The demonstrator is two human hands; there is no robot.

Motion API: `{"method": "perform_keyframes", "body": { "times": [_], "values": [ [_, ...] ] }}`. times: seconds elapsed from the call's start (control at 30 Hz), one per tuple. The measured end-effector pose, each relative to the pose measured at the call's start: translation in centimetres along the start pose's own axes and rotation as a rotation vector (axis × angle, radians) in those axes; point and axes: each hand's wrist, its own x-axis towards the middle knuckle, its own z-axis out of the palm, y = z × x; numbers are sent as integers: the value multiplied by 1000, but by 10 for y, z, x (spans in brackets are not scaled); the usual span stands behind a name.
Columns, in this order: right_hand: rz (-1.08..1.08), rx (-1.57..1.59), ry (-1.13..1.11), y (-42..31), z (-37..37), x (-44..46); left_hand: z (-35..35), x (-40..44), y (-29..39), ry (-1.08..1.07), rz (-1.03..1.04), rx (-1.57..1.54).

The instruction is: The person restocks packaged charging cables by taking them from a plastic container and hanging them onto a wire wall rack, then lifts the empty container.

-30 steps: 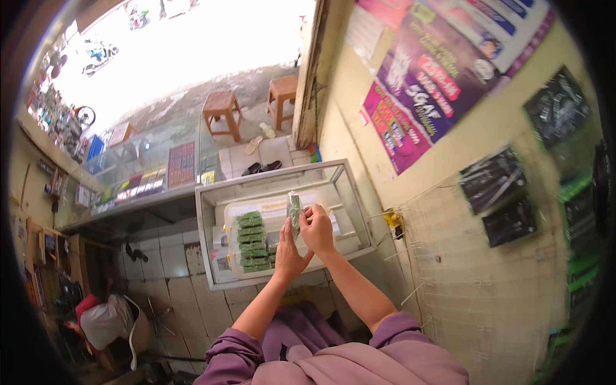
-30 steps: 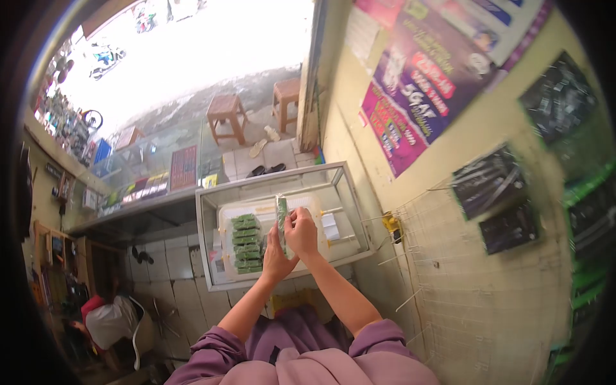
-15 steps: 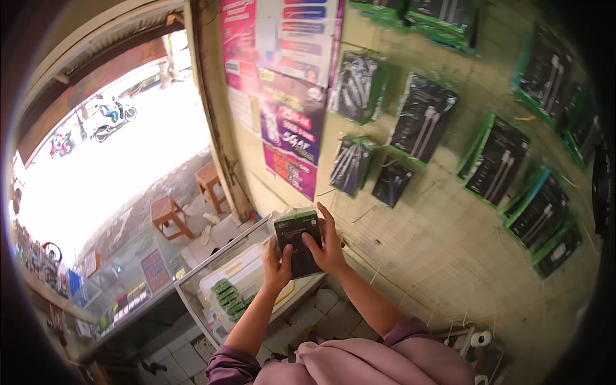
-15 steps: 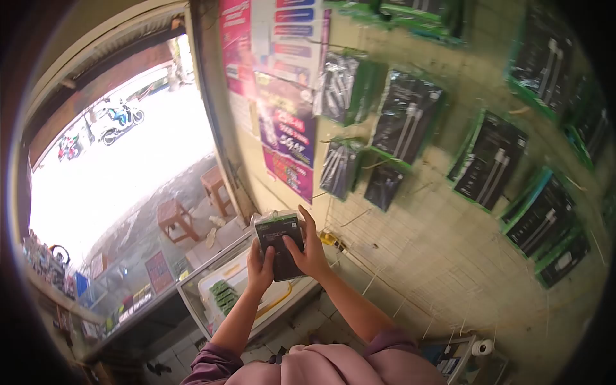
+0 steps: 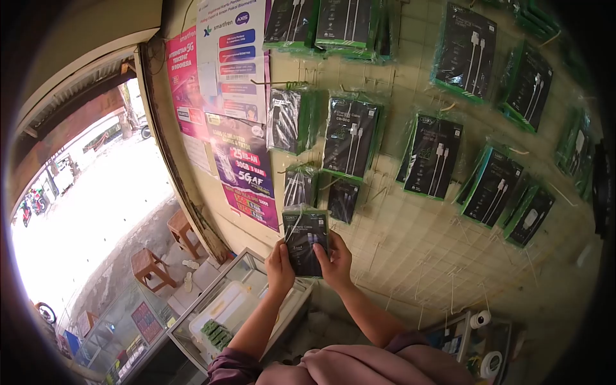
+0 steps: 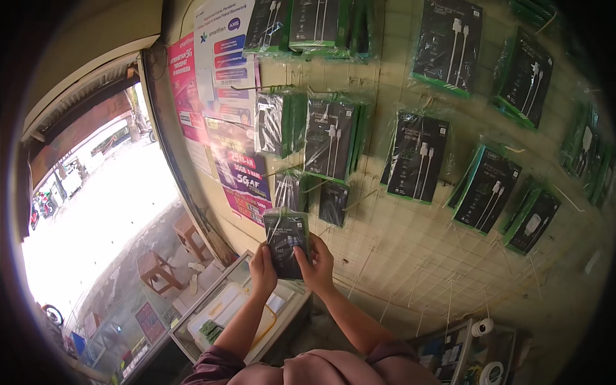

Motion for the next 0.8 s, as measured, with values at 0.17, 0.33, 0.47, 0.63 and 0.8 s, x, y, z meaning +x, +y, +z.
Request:
{"method": "perform_keyframes", "body": {
  "times": [0.17, 0.33, 0.47, 0.63, 0.8],
  "values": [
    [-39, 202, 47, -10, 10, 14, -3, 10, -11, -179, -14, -2],
    [-9, 131, 105, 2, 8, 18, 10, 6, 4, -181, 55, -250],
    [11, 99, 147, 15, 6, 21, 9, 10, 2, -291, -182, -281],
    [-11, 60, 214, 28, 5, 34, 20, 24, -7, -298, -172, -290],
    [-7, -15, 219, 33, 2, 41, 24, 33, -10, -298, -170, -276]
  ]
}}
